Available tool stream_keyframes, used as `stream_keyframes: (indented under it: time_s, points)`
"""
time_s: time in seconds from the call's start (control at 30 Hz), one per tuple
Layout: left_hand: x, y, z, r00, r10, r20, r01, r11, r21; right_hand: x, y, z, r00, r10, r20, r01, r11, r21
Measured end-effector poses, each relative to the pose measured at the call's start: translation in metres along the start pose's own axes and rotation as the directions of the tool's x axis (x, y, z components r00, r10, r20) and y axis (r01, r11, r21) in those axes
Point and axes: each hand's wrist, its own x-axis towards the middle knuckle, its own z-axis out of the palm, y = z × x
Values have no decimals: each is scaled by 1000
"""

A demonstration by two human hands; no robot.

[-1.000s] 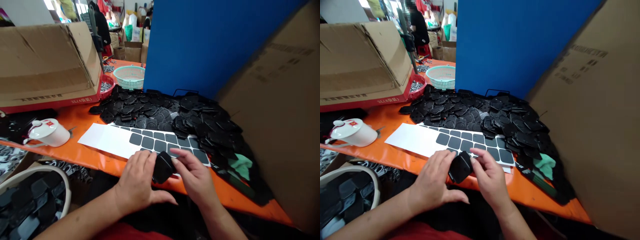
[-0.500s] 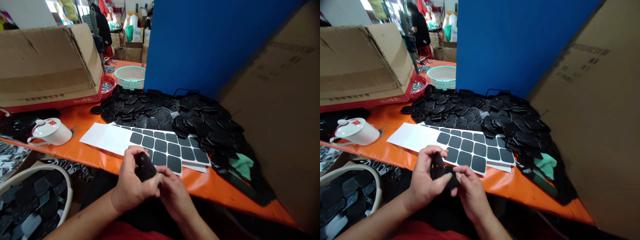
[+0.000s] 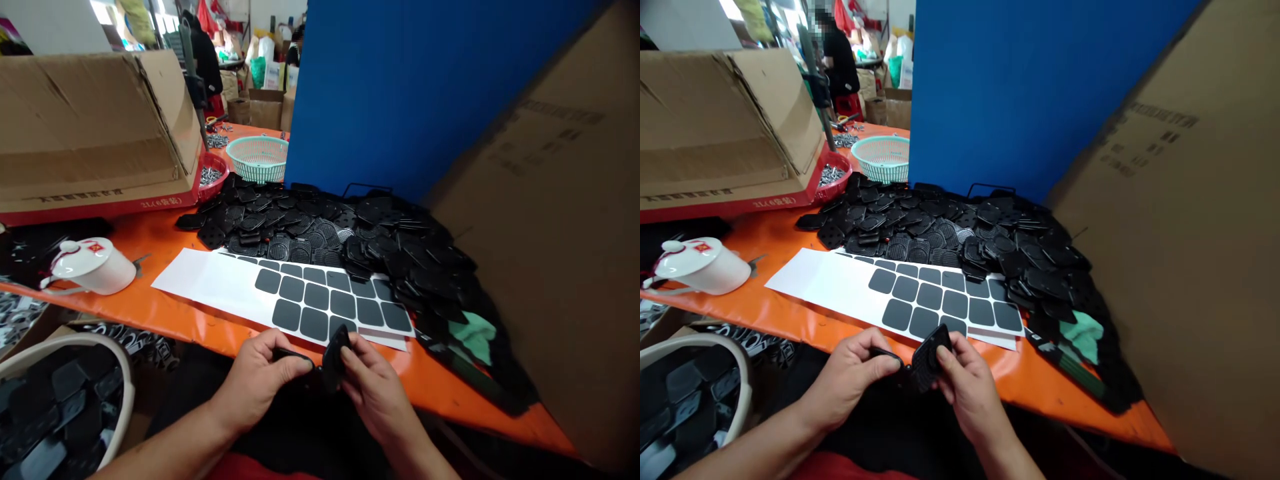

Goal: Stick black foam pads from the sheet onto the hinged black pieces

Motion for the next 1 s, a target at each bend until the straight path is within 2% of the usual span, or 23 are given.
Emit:
stream_keyframes:
  time_s: [0.1, 0.23, 0.27, 0.33, 0.4, 0.43, 0.47, 0.5, 0.53, 0.6, 0.63, 0.67, 0.7, 0.77, 0.8, 0.93, 1.0]
  points:
    - [0, -11, 6, 994, 48, -99, -34, 989, 142, 4, -7, -3, 997, -25, -78, 20, 997, -73]
    - [1, -21, 2, 998, 47, -51, -33, 967, 251, 13, -25, -26, 995, -64, -71, 47, 973, -227]
    - [2, -21, -3, 997, 42, -69, -24, 970, 242, 17, -32, -36, 996, -61, -68, 42, 965, -259]
    - [3, -17, -17, 985, -8, -175, 35, 988, 153, 29, -48, -60, 996, -51, -75, 23, 940, -341]
    - [5, -10, -33, 955, -143, -260, 141, 990, -28, 44, -63, -86, 989, -94, -111, 32, 886, -463]
    - [7, -6, -40, 939, -213, -269, 188, 975, -116, 50, -69, -97, 982, -143, -124, 49, 823, -566]
    - [9, -3, -47, 928, -263, -264, 219, 958, -183, 56, -73, -105, 963, -227, -143, 67, 718, -693]
    - [10, 0, -52, 922, -288, -259, 232, 946, -226, 60, -76, -110, 929, -341, -146, 78, 565, -822]
    - [11, 2, -56, 919, -292, -263, 229, 941, -248, 63, -76, -109, 872, -475, -121, 76, 374, -924]
    - [12, 3, -57, 921, -272, -278, 198, 943, -266, 63, -69, -95, 743, -665, 74, 93, -8, -996]
    - [13, 3, -56, 926, -260, -274, 183, 944, -276, 60, -62, -82, 698, -684, 212, 147, -154, -977]
    - [12, 2, -55, 931, -249, -266, 169, 942, -291, 57, -54, -67, 675, -641, 364, 258, -257, -931]
    - [12, 1, -52, 936, -238, -259, 155, 940, -304, 53, -44, -51, 658, -564, 500, 396, -306, -866]
    - [11, 0, -49, 944, -220, -246, 135, 937, -321, 48, -23, -23, 625, -412, 663, 556, -361, -749]
    - [10, -1, -47, 947, -214, -240, 129, 937, -325, 47, -14, -13, 595, -389, 703, 603, -363, -711]
    - [10, 1, -46, 946, -215, -243, 122, 930, -348, 52, 4, 0, 444, -499, 744, 737, -269, -620]
    - [12, 4, -47, 938, -174, -301, 50, 925, -377, 51, 5, 0, 392, -543, 743, 795, -207, -570]
